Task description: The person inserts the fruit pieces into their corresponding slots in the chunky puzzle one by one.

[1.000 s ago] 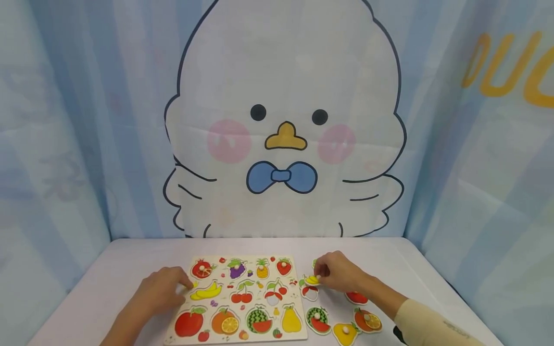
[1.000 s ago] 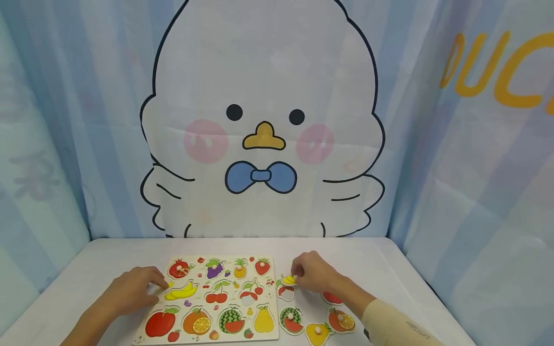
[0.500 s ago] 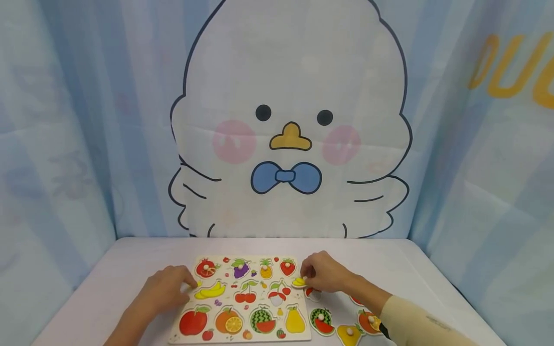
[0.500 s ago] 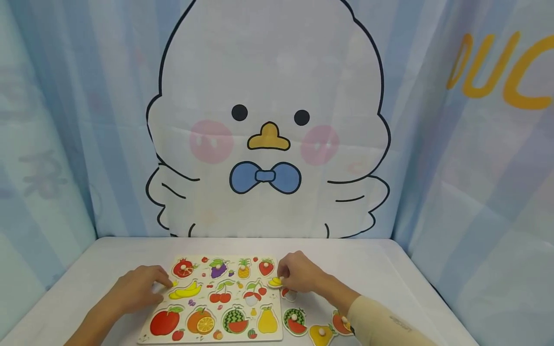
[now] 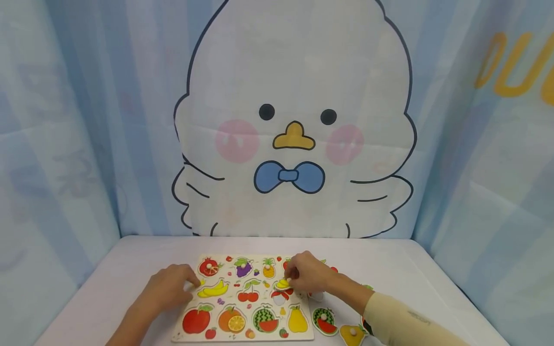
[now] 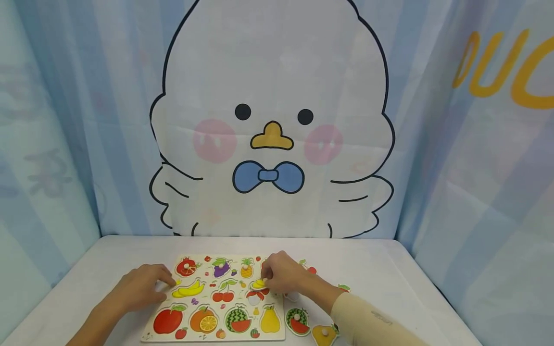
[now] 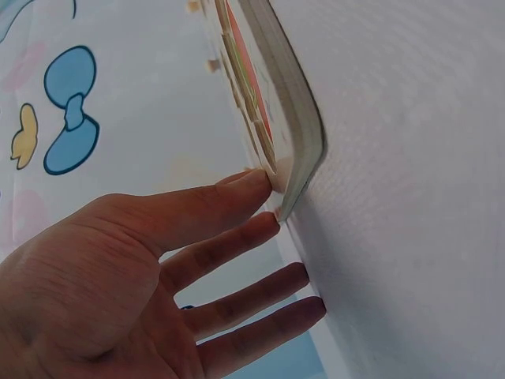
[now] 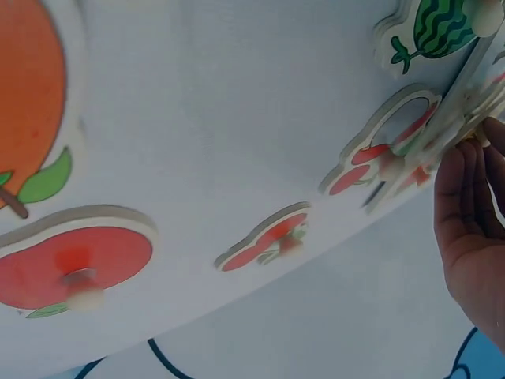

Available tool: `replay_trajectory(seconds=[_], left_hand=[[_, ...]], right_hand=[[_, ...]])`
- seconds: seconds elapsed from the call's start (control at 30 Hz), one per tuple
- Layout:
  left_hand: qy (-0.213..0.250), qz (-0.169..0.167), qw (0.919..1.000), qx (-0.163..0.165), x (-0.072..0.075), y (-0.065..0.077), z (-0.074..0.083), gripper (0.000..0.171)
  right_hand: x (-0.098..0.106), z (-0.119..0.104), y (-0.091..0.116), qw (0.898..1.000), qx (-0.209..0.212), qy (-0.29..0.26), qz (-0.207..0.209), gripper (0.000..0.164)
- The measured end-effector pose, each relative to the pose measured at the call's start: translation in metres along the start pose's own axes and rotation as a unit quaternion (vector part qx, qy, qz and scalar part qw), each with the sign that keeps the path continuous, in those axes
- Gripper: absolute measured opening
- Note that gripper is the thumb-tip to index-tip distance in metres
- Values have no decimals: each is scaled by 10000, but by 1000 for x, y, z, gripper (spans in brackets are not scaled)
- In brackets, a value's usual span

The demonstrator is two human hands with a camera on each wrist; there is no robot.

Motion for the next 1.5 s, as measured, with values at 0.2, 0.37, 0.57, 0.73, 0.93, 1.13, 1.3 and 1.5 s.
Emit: replay_trajectory(seconds=[0.2, 0.37, 0.57, 0.73, 0.93, 1.13, 1.3, 1.5], left_hand=[[16, -1, 10000, -21, 0, 0, 0, 25], [36, 3, 10000, 33, 1, 1, 0, 25], [41, 42, 10000, 55, 1, 0, 1, 25], [35, 51, 9999, 90, 1, 0, 0, 25], [37, 32, 10000, 81, -1, -1, -1, 25], [36, 40, 10000, 32, -1, -2, -2, 26], [60, 78, 9999, -28, 0, -1, -2, 26], [124, 84, 9999, -48, -1, -2, -3, 26]], right_hand=[[-10, -12, -10, 9998, 175, -86, -78, 7], [-17, -23, -19, 9994, 323, -82, -115, 6], [-26, -36, -28, 9993, 342, -79, -141, 6], [-33, -48, -37, 9977, 664, -80, -126, 6], [-43, -65, -46, 9972, 674, -124, -291, 6], [-52, -81, -57, 9975, 551, -89, -422, 7], [-61, -91, -66, 9955, 853, 43, -420, 8], [-67, -99, -73, 9932, 1074, 166, -421, 9]])
Point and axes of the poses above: each hand's wrist, its own y-axis away from the middle knuckle, its own x-axis out of the back of the hand, z = x × y, the point moved 1 cm from there along -y, towards the middle knuckle, and after that the axes turned 11 degrees about z, right-handed, at the moved point
